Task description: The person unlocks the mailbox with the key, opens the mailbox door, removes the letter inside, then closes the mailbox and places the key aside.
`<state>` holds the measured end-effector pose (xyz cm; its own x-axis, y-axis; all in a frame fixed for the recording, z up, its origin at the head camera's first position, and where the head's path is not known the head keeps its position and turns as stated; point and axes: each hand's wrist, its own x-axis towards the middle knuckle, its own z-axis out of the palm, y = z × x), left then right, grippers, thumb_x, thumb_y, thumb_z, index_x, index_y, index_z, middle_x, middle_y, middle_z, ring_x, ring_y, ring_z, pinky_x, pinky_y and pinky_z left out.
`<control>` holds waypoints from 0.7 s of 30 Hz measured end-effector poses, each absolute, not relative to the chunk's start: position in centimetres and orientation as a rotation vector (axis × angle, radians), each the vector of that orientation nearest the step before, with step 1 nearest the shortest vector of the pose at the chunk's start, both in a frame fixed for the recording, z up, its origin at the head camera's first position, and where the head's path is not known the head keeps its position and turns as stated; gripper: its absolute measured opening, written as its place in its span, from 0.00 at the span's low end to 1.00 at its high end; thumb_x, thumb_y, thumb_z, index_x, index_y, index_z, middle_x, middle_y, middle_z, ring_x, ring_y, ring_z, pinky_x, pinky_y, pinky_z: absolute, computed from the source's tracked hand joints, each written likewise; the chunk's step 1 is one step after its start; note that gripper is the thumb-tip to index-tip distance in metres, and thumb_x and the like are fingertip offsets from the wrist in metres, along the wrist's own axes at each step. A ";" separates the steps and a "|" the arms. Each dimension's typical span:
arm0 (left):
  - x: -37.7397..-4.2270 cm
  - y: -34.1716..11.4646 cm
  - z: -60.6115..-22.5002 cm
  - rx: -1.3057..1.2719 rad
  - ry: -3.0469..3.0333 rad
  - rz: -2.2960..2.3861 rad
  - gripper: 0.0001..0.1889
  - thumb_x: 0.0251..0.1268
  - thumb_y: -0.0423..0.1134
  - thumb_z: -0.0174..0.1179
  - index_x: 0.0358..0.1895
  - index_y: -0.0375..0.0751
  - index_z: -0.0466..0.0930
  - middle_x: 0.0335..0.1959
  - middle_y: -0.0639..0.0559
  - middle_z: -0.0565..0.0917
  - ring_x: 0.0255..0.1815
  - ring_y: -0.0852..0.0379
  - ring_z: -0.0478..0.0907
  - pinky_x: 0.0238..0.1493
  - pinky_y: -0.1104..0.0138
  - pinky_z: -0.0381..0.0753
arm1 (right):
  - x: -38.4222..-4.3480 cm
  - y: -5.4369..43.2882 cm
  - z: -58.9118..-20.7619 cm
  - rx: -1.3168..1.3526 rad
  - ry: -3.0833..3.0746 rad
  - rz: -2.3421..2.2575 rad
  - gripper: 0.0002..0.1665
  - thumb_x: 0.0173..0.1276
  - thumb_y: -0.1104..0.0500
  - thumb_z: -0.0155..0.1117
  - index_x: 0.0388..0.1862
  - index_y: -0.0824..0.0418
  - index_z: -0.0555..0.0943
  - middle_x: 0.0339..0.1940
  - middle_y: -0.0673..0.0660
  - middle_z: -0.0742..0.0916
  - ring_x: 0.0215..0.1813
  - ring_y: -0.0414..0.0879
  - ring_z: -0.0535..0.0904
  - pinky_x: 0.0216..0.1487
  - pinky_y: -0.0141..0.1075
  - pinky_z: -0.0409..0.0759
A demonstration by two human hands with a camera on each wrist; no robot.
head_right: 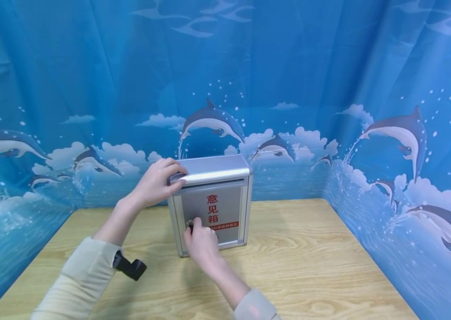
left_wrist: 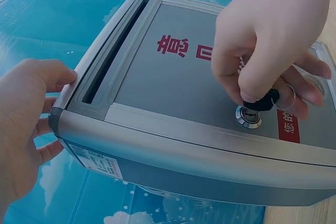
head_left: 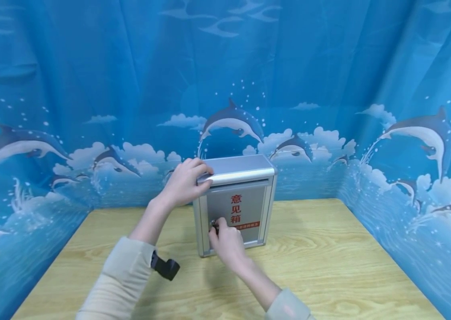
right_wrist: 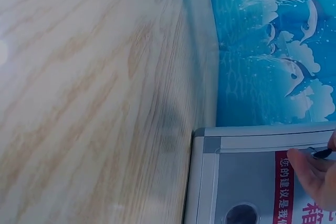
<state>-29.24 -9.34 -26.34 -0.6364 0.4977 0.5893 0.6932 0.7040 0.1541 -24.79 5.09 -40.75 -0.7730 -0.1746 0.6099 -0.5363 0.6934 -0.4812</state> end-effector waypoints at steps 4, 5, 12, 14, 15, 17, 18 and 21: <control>-29.3 -9.3 -26.3 -0.911 -2.403 -0.500 0.09 0.62 0.39 0.57 0.43 0.41 0.81 0.42 0.48 0.78 0.45 0.50 0.71 0.47 0.55 0.69 | -24.6 5.0 -40.6 0.448 -2.427 1.103 0.09 0.65 0.64 0.52 0.41 0.68 0.73 0.11 0.48 0.73 0.09 0.34 0.62 0.08 0.26 0.61; -29.3 -9.3 -26.3 -0.910 -2.407 -0.499 0.09 0.62 0.39 0.57 0.43 0.41 0.81 0.42 0.48 0.78 0.45 0.50 0.71 0.47 0.55 0.69 | -24.6 5.0 -40.6 0.431 -2.437 1.145 0.10 0.66 0.64 0.51 0.43 0.68 0.72 0.10 0.48 0.72 0.09 0.35 0.61 0.08 0.27 0.61; -29.2 -9.3 -26.2 -0.897 -2.417 -0.497 0.10 0.62 0.39 0.57 0.43 0.41 0.81 0.43 0.48 0.78 0.46 0.50 0.70 0.48 0.55 0.69 | -24.5 5.2 -40.5 0.458 -2.467 1.237 0.10 0.68 0.64 0.50 0.46 0.67 0.70 0.09 0.46 0.69 0.08 0.34 0.59 0.07 0.27 0.59; -29.2 -9.3 -26.1 -0.904 -2.418 -0.496 0.09 0.62 0.39 0.57 0.43 0.41 0.81 0.43 0.48 0.78 0.46 0.50 0.70 0.49 0.55 0.68 | -24.5 5.3 -40.4 0.457 -2.482 1.237 0.10 0.68 0.63 0.50 0.46 0.66 0.70 0.09 0.46 0.70 0.08 0.34 0.59 0.07 0.26 0.59; -29.2 -9.3 -26.1 -0.905 -2.421 -0.492 0.09 0.62 0.39 0.57 0.43 0.41 0.81 0.43 0.48 0.78 0.46 0.50 0.70 0.49 0.55 0.68 | -24.6 5.4 -40.4 0.454 -2.490 1.228 0.10 0.67 0.63 0.50 0.46 0.66 0.71 0.09 0.46 0.70 0.08 0.34 0.59 0.07 0.27 0.59; -29.2 -9.3 -26.0 -0.906 -2.429 -0.489 0.09 0.62 0.39 0.57 0.43 0.42 0.81 0.43 0.48 0.78 0.46 0.50 0.70 0.49 0.55 0.68 | -24.6 5.6 -40.2 0.432 -2.517 1.187 0.10 0.67 0.62 0.51 0.45 0.64 0.72 0.10 0.46 0.74 0.09 0.35 0.61 0.09 0.29 0.61; -29.2 -9.3 -26.0 -0.905 -2.433 -0.488 0.09 0.62 0.39 0.57 0.43 0.42 0.81 0.43 0.48 0.78 0.46 0.50 0.70 0.50 0.55 0.68 | -24.6 5.7 -40.1 0.423 -2.529 1.173 0.10 0.66 0.61 0.51 0.45 0.63 0.72 0.12 0.46 0.76 0.09 0.36 0.62 0.10 0.30 0.62; -29.1 -9.3 -25.9 -0.902 -2.446 -0.484 0.09 0.62 0.39 0.57 0.43 0.42 0.81 0.44 0.48 0.78 0.47 0.50 0.70 0.51 0.54 0.68 | -24.6 5.9 -39.9 0.415 -2.566 1.135 0.11 0.66 0.59 0.52 0.45 0.61 0.73 0.16 0.45 0.81 0.10 0.37 0.66 0.12 0.33 0.65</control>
